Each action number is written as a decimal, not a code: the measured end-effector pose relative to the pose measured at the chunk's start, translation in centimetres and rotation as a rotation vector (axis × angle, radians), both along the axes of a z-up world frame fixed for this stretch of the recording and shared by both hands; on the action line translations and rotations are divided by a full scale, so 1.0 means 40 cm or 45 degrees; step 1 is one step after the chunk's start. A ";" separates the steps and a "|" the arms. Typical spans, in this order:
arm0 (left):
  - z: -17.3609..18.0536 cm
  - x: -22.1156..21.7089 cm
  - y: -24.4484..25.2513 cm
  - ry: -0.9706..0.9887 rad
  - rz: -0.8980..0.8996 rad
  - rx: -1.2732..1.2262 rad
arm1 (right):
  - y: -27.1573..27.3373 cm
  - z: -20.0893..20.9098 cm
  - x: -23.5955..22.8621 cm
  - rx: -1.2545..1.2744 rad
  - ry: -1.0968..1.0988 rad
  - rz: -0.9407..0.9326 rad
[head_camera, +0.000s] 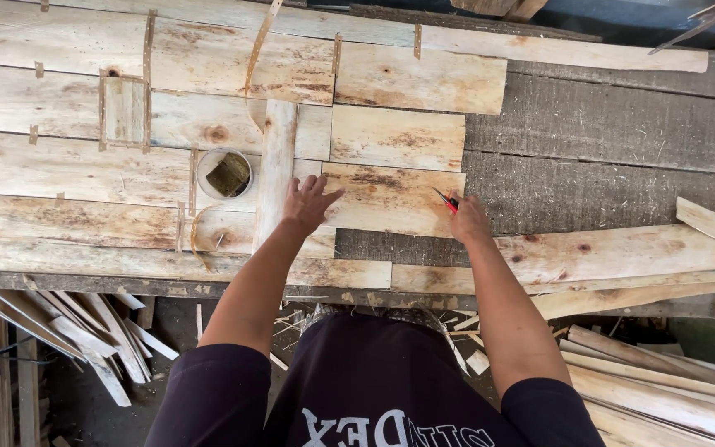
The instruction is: Gluing and trimming pieces of wood bark on a surface
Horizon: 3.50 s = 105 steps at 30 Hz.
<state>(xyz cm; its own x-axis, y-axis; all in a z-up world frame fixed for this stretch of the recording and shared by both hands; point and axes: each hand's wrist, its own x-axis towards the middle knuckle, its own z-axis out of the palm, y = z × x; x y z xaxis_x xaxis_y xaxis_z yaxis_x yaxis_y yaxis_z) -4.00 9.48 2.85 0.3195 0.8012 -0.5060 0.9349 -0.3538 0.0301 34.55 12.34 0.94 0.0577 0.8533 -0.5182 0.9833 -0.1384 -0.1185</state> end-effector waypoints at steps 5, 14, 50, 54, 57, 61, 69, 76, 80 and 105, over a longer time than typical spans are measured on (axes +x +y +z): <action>0.018 -0.004 0.012 0.015 -0.024 -0.048 | -0.012 0.013 -0.013 -0.034 0.019 -0.088; -0.052 -0.040 0.017 -0.077 -0.036 -0.015 | -0.035 -0.012 0.010 0.161 0.161 -0.024; -0.051 -0.084 -0.060 -0.234 0.013 -0.108 | -0.132 0.085 -0.128 0.525 0.462 -0.312; -0.041 -0.093 -0.071 -0.308 0.044 -0.095 | -0.179 0.093 -0.237 0.414 0.543 -0.472; -0.051 -0.103 -0.077 -0.357 0.048 -0.088 | -0.222 0.112 -0.328 0.266 0.618 -0.534; -0.044 -0.110 -0.070 -0.384 0.050 -0.070 | -0.277 0.074 -0.413 -0.083 0.725 -0.704; -0.109 -0.113 -0.076 -0.411 0.057 -0.032 | -0.379 0.102 -0.618 -0.203 0.934 -0.633; -0.065 -0.125 -0.081 -0.440 0.067 -0.069 | -0.402 0.068 -0.707 0.102 0.476 -0.182; -0.065 -0.125 -0.079 -0.445 0.065 -0.018 | -0.403 0.060 -0.713 0.140 0.511 -0.165; -0.082 -0.122 -0.076 -0.380 0.054 -0.042 | -0.440 0.084 -0.776 0.079 0.522 -0.119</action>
<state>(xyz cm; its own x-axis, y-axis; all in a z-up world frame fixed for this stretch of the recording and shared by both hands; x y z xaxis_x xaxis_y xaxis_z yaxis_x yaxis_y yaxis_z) -8.88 6.45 -0.42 0.4246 0.8015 -0.4211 0.8969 -0.3089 0.3164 3.51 -5.26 4.29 -0.0642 0.8846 -0.4620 0.8366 -0.2047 -0.5081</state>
